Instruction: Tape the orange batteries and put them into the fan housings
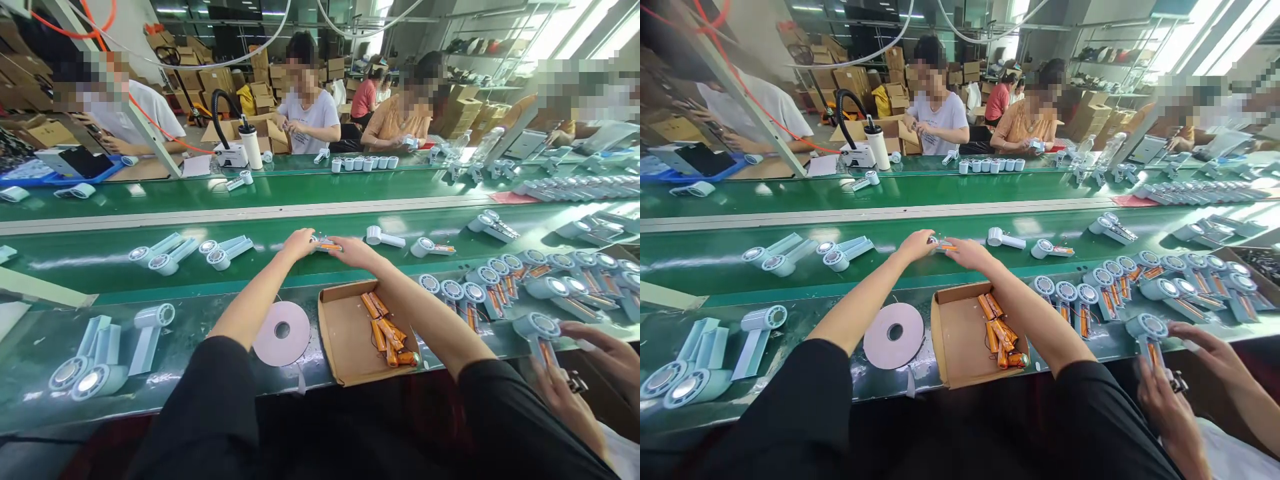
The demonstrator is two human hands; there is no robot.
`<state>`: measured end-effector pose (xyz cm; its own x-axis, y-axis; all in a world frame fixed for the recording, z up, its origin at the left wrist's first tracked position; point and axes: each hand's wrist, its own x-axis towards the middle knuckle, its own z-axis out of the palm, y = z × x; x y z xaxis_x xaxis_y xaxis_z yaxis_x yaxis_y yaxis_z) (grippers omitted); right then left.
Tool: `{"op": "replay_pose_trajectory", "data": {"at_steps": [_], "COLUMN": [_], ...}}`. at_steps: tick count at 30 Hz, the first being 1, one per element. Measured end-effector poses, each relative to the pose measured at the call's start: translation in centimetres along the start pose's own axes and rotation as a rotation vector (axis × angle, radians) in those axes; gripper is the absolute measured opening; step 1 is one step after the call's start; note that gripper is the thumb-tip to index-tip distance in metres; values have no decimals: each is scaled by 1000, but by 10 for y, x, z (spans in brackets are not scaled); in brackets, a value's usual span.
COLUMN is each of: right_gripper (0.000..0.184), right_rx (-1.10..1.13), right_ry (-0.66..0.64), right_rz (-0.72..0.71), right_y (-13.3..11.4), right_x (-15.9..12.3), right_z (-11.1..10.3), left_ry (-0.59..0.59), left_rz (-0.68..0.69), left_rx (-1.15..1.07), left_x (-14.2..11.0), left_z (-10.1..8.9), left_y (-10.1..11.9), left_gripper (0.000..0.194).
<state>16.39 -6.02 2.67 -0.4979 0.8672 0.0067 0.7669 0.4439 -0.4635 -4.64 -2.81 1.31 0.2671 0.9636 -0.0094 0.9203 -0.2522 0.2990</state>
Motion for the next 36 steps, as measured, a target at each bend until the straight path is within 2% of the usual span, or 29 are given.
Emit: {"op": "replay_pose_trajectory", "data": {"at_steps": [1, 3, 5, 7, 8, 9, 11, 14, 16, 18, 20, 22, 24, 25, 27, 29, 30, 32, 36], "right_gripper": [29, 30, 42, 63, 67, 70, 66, 48, 58, 45, 30, 30, 24, 24, 26, 27, 26, 24, 25], "right_rx": [41, 118, 175, 335, 429, 519, 666, 855, 955, 995, 924, 743, 555, 477, 263, -54, -195, -345, -349], "right_ry": [40, 81, 74, 76, 87, 105, 155, 120, -30, -229, -406, -515, -513, -443, -231, -37, 3, -8, -55], "right_rz": [-11, -17, -9, 5, 27, 45, 76, 79, 36, -58, -206, -363, -404, -346, -131, 86, 152, 202, 173], "right_y": [7, 22, 37, 45, 45, 42, 23, -25, -61, -88, -101, -99, -86, -77, -57, -37, -28, -13, 3], "right_x": [-22, -78, -138, -190, -210, -224, -237, -228, -217, -210, -209, -211, -209, -205, -191, -173, -164, -150, -139], "right_z": [-6, -10, -2, 13, 22, 30, 46, 66, 76, 85, 91, 92, 85, 79, 65, 52, 47, 43, 50], "left_ry": [23, 7, -93, -232, -269, -264, -167, 155, 374, 534, 647, 720, 758, 763, 745, 672, 625, 545, 449], "left_rz": [16, 70, 138, 180, 154, 136, 137, 217, 272, 306, 244, 50, -174, -254, -314, -287, -263, -216, -141], "left_rx": [-8, -29, -45, -13, 30, 63, 102, 85, 67, 42, -63, -296, -548, -631, -688, -672, -660, -636, -591], "left_x": [-25, -89, -164, -234, -261, -283, -308, -308, -298, -289, -283, -280, -280, -281, -283, -282, -281, -277, -272], "left_z": [-3, -4, 4, 19, 27, 35, 45, 42, 33, 21, 12, 6, 5, 6, 13, 26, 34, 50, 74], "left_y": [-2, -11, -27, -46, -54, -58, -57, -30, -7, 8, 10, 2, -8, -11, -12, -6, -2, 6, 18], "left_gripper": [42, 49, 54, 76, 84, 78, 68, 59, 59, 55, 53, 55, 63, 67, 72, 72, 72, 70, 66]}}
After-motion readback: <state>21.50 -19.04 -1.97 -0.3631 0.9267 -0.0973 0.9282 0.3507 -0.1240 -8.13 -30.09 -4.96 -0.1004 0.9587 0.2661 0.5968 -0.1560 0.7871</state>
